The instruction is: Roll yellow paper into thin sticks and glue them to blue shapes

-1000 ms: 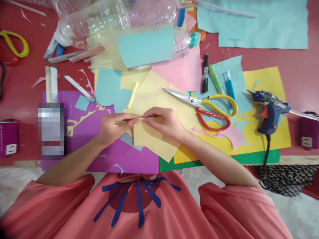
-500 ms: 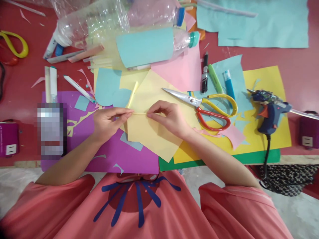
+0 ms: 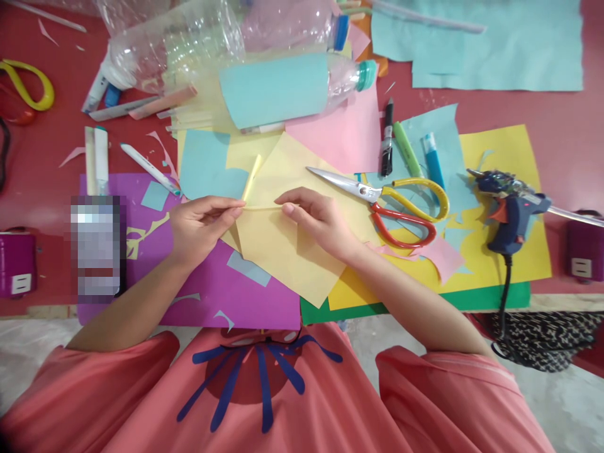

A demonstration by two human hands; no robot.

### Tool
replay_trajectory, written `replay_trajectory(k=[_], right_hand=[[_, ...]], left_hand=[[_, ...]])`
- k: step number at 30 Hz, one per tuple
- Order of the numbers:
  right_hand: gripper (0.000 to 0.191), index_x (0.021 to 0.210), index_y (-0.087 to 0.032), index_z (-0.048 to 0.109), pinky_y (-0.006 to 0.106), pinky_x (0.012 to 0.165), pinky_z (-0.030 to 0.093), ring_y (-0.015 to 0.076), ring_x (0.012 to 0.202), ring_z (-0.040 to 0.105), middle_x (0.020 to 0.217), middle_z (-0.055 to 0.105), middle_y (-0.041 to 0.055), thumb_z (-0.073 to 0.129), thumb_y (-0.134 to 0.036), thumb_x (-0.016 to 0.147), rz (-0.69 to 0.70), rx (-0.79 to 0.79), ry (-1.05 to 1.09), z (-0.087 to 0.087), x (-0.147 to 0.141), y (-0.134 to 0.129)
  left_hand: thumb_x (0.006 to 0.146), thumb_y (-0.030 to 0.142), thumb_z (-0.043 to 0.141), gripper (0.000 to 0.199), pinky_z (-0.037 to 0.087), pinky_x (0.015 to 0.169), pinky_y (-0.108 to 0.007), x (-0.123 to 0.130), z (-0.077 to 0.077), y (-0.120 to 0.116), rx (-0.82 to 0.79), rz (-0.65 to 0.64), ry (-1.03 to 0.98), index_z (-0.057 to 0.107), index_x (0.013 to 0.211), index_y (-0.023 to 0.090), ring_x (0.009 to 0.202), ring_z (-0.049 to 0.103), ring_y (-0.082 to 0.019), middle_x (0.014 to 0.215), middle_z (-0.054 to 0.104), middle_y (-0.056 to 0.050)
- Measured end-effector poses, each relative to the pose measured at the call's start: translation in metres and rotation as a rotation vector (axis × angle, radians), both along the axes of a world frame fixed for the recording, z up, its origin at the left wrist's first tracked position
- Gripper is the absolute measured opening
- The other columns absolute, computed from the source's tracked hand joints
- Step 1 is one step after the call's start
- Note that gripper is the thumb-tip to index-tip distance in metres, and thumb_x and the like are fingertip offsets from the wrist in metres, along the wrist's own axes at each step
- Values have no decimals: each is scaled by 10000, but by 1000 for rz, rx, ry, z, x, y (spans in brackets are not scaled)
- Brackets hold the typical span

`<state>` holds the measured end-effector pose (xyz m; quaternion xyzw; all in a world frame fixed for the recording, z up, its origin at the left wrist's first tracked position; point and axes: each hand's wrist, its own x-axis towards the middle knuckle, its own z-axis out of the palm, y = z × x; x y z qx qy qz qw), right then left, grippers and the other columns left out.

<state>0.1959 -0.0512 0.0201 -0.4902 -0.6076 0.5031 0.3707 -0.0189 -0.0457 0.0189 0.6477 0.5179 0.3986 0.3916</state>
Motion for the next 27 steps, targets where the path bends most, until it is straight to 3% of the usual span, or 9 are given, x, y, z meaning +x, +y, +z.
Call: replay_trajectory(k=[5, 11, 17, 27], right_hand=[[170, 791, -170, 682, 231, 582, 464, 100, 668, 586, 733, 669, 9, 625, -330, 797, -74, -61, 27, -3, -3, -2], [143, 783, -172, 729, 237, 577, 480, 110, 664, 613, 741, 702, 17, 653, -288, 747, -110, -107, 42, -1, -7, -5], [160, 824, -193, 761, 257, 600, 500, 120, 674, 624, 769, 720, 25, 671, -303, 750, -81, -112, 21, -2, -8, -7], [106, 800, -204, 763, 260, 630, 525, 117, 695, 644, 775, 724, 22, 698, -249, 730, -66, -114, 135, -4, -7, -6]], left_hand=[[773, 247, 660, 114, 559, 651, -166, 2, 4, 0, -63, -32, -38, 748, 822, 192, 699, 700, -102, 801, 763, -3], [757, 409, 683, 330, 557, 622, -182, 1, 5, 1, -242, -145, -61, 741, 982, 175, 786, 715, -151, 955, 763, -58], [824, 413, 628, 282, 564, 674, -175, 1, 3, -1, -178, -176, 31, 761, 947, 197, 840, 720, -154, 956, 764, -49], [801, 350, 661, 210, 573, 668, -186, 1, 2, -2, -195, -154, -25, 768, 922, 216, 817, 722, -150, 939, 767, -32]])
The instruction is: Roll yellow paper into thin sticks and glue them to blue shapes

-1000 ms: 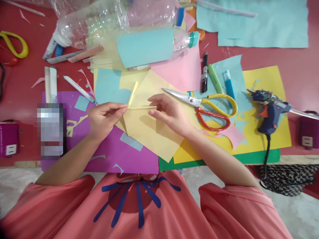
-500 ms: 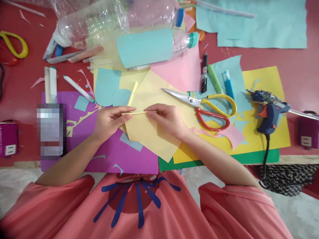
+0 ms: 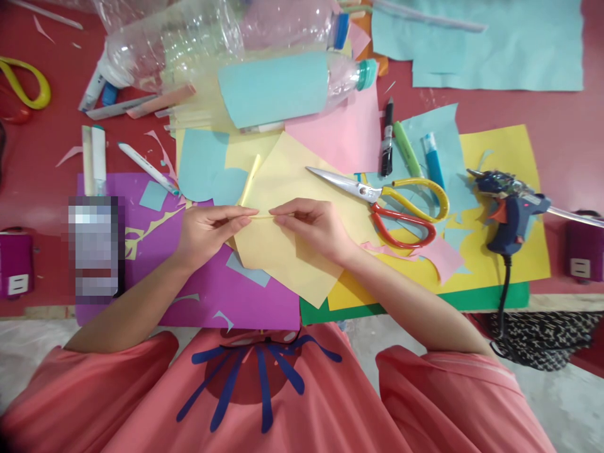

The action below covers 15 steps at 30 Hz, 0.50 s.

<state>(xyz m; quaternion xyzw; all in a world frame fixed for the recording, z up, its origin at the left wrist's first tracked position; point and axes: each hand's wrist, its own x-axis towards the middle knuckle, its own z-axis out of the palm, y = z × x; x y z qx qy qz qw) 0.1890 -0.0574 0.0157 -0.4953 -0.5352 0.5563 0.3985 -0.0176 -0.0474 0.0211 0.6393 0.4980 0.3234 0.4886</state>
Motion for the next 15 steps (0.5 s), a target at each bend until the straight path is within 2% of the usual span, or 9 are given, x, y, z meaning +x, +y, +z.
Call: replay_trajectory(k=[6, 11, 15], right_hand=[[93, 792, -219, 759, 241, 599, 518, 98, 670, 633, 766, 718, 4, 708, -203, 716, -7, -17, 70, -3, 0, 0], [52, 760, -221, 750, 249, 644, 530, 101, 695, 636, 761, 712, 0, 724, -225, 715, 2, 5, 66, -2, -1, 1], [161, 823, -211, 741, 245, 660, 536, 116, 767, 656, 859, 729, 16, 758, -286, 681, 1, 2, 43, 0, -3, 0]], left_hand=[[788, 340, 675, 204, 588, 698, -208, 1, -1, 0, -10, 11, -7, 766, 927, 220, 818, 725, -152, 938, 767, -31], [776, 310, 692, 170, 590, 704, -211, 1, -3, 0, 0, 18, -65, 767, 906, 228, 802, 725, -144, 910, 770, -25], [773, 278, 690, 146, 587, 684, -209, 3, -1, -1, -9, 22, -67, 769, 890, 240, 779, 721, -139, 894, 771, -16]])
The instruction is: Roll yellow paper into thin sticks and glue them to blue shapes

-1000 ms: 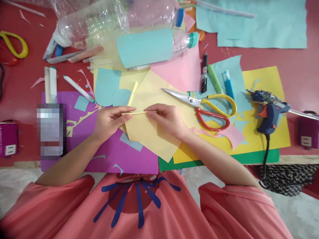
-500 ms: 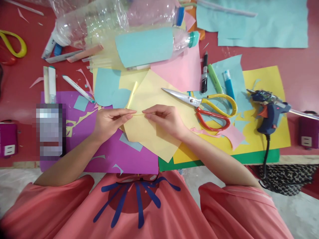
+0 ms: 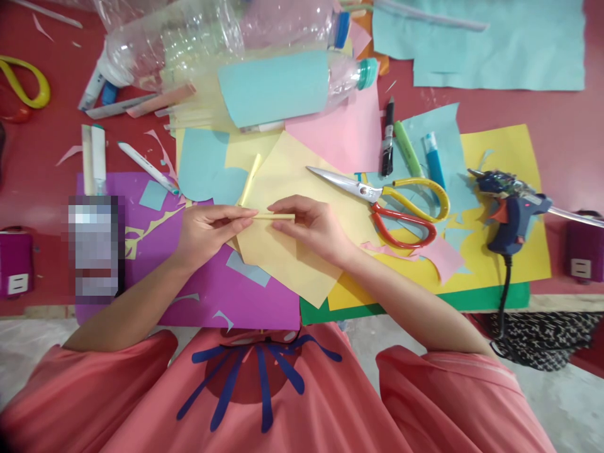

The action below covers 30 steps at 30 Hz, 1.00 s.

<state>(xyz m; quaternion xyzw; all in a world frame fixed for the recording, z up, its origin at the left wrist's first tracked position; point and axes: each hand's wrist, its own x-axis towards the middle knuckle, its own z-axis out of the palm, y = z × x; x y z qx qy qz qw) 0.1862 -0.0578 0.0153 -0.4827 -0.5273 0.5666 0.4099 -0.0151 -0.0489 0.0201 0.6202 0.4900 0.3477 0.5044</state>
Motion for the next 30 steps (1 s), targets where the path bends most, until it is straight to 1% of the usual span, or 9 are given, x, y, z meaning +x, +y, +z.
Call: replay_trajectory(k=[2, 6, 10, 14, 18, 21, 26, 30], right_hand=[[181, 839, -206, 740, 250, 678, 538, 125, 803, 662, 889, 733, 24, 749, -313, 694, 14, -1, -25, 1, -1, -1], [167, 818, -196, 746, 257, 630, 508, 125, 740, 644, 828, 728, 31, 701, -340, 746, 42, 2, -133, 2, -1, -2], [156, 815, -198, 750, 255, 625, 500, 125, 715, 639, 806, 730, 29, 696, -326, 744, 46, 22, -155, 3, -1, -2], [144, 801, -202, 756, 252, 614, 497, 127, 703, 642, 797, 736, 31, 693, -318, 742, 41, 30, -177, 4, -1, -2], [164, 808, -204, 761, 250, 597, 491, 123, 671, 638, 787, 741, 32, 687, -339, 750, 45, 33, -211, 4, 0, -2], [156, 787, -206, 761, 253, 620, 504, 127, 689, 650, 782, 743, 30, 686, -340, 756, 47, 41, -205, 3, 0, -1], [146, 753, -206, 762, 252, 604, 499, 127, 666, 653, 753, 741, 27, 684, -329, 761, 18, 56, -206, 3, 1, -2], [166, 764, -211, 763, 261, 619, 513, 138, 686, 662, 765, 744, 31, 680, -356, 771, 27, 70, -221, 3, 1, -2]], left_hand=[[778, 278, 682, 145, 587, 681, -210, 1, 1, -1, -8, -11, -4, 770, 889, 246, 780, 720, -139, 897, 771, -10], [791, 297, 660, 175, 586, 716, -215, 1, 1, -2, -52, -30, 10, 762, 922, 239, 827, 715, -143, 945, 765, -14], [774, 359, 676, 248, 576, 719, -209, 1, 1, -1, -109, -67, 10, 747, 962, 213, 865, 708, -153, 985, 757, -40], [787, 380, 664, 247, 568, 688, -205, 1, 2, 0, -107, -96, 10, 754, 926, 197, 836, 708, -155, 943, 761, -47], [788, 393, 659, 266, 572, 662, -204, 1, 3, -1, -99, -95, 45, 755, 937, 195, 823, 708, -158, 954, 760, -47], [785, 416, 660, 286, 569, 648, -200, 1, 3, -1, -94, -101, 62, 755, 941, 196, 816, 706, -159, 953, 760, -49], [792, 471, 645, 349, 558, 637, -197, 1, 3, -1, -108, -105, 68, 737, 952, 174, 782, 700, -156, 902, 757, -56], [795, 509, 627, 373, 549, 622, -195, 0, 3, 1, -91, -130, 70, 723, 882, 159, 723, 682, -138, 847, 745, -45]])
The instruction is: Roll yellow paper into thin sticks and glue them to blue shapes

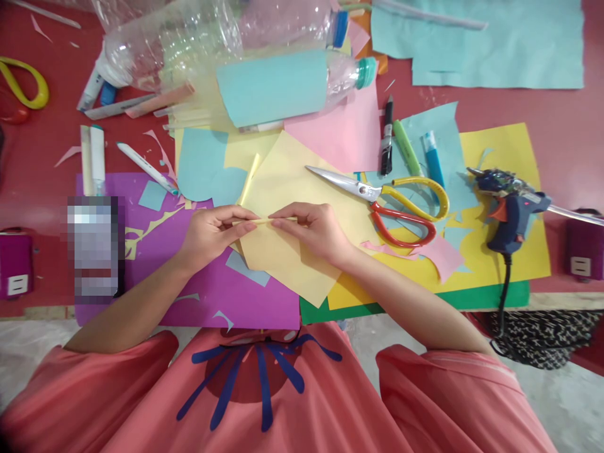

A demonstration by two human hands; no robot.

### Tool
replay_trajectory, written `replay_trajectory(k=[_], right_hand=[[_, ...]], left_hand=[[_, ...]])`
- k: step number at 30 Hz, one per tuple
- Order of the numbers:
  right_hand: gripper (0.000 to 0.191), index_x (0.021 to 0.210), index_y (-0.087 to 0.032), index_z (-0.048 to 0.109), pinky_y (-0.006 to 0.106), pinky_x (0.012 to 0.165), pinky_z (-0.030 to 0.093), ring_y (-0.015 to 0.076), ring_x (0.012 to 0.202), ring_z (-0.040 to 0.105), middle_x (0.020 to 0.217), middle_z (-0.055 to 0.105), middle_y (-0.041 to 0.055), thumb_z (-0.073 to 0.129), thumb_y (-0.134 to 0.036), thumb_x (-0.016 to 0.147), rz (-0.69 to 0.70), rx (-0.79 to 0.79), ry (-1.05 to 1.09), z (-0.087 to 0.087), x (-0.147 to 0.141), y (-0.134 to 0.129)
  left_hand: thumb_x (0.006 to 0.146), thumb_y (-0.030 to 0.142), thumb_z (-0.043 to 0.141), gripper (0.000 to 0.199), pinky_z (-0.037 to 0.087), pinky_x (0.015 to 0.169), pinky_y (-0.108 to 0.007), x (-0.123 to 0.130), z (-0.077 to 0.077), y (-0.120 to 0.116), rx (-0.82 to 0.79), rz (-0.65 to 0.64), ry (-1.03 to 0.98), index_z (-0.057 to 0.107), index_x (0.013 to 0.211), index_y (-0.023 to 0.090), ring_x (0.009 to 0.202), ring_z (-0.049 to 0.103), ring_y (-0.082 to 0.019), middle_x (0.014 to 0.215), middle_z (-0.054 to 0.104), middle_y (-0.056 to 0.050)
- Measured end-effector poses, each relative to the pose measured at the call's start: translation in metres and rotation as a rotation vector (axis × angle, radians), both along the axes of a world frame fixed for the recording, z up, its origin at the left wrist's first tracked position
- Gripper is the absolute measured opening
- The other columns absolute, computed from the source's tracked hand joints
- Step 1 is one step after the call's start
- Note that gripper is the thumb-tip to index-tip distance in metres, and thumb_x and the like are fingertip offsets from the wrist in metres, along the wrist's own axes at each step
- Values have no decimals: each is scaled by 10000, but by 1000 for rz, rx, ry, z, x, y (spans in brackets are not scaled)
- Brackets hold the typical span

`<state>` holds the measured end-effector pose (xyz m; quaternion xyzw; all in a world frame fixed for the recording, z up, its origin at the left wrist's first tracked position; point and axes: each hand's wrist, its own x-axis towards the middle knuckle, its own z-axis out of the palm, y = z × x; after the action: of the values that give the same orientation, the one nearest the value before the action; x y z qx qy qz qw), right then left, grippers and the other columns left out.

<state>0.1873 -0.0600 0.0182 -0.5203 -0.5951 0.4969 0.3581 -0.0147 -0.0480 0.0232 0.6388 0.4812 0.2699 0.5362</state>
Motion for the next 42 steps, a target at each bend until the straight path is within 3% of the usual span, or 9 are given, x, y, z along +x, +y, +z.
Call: replay_trajectory(k=[7, 21, 30, 42], right_hand=[[149, 762, -222, 765, 255, 609, 514, 136, 684, 663, 761, 745, 26, 682, -346, 773, 13, 13, 1, -1, 0, -1], [134, 760, -191, 720, 234, 614, 530, 115, 699, 652, 793, 716, 25, 709, -321, 730, -26, -33, 63, 1, -1, 0], [155, 767, -199, 713, 245, 640, 554, 123, 700, 661, 781, 716, 23, 685, -352, 760, -4, 28, -24, 4, 0, -1], [176, 718, -182, 724, 220, 564, 471, 101, 609, 605, 694, 705, 14, 635, -319, 784, 68, 5, -46, 4, 0, 2]], left_hand=[[786, 528, 625, 368, 521, 562, -184, -2, 1, 1, 27, 27, 46, 708, 778, 169, 682, 664, -131, 765, 730, -29], [773, 401, 647, 228, 533, 594, -194, 1, 2, 1, -27, 59, 17, 690, 835, 186, 691, 658, -125, 836, 736, -23], [818, 593, 540, 445, 466, 521, -186, -2, 0, 2, 37, 12, 123, 676, 802, 169, 578, 596, -105, 683, 679, -3], [825, 575, 544, 425, 339, 416, -186, -5, 1, 3, 182, 15, 159, 682, 708, 191, 462, 466, -72, 563, 606, 21]])
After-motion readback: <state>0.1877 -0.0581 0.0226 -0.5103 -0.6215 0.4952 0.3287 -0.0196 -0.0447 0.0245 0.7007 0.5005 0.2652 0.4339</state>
